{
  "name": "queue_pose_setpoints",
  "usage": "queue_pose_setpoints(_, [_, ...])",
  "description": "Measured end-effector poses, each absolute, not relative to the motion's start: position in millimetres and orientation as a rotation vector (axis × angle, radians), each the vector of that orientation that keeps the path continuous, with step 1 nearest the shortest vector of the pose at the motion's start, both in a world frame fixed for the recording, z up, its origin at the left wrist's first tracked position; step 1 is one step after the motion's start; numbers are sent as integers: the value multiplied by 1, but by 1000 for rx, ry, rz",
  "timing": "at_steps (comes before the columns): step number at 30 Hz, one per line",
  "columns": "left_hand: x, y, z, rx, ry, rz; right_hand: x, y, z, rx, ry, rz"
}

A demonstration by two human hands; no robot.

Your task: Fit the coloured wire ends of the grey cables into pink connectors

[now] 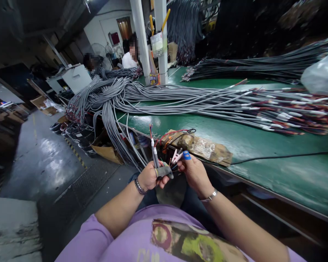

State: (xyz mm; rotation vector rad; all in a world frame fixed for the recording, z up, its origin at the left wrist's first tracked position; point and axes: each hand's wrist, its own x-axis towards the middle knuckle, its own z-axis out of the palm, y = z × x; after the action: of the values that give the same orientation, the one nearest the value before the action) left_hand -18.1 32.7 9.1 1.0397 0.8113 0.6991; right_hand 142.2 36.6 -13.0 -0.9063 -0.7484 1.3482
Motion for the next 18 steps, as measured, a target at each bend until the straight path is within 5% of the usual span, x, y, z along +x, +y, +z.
queue_pose_setpoints(7, [-13,35,7,1043,823,675,139,42,-8,-731,-547,1706])
queue_pose_setpoints(18, [-12,33,5,1059,867,658,135,40,-3,-684,-456,1686])
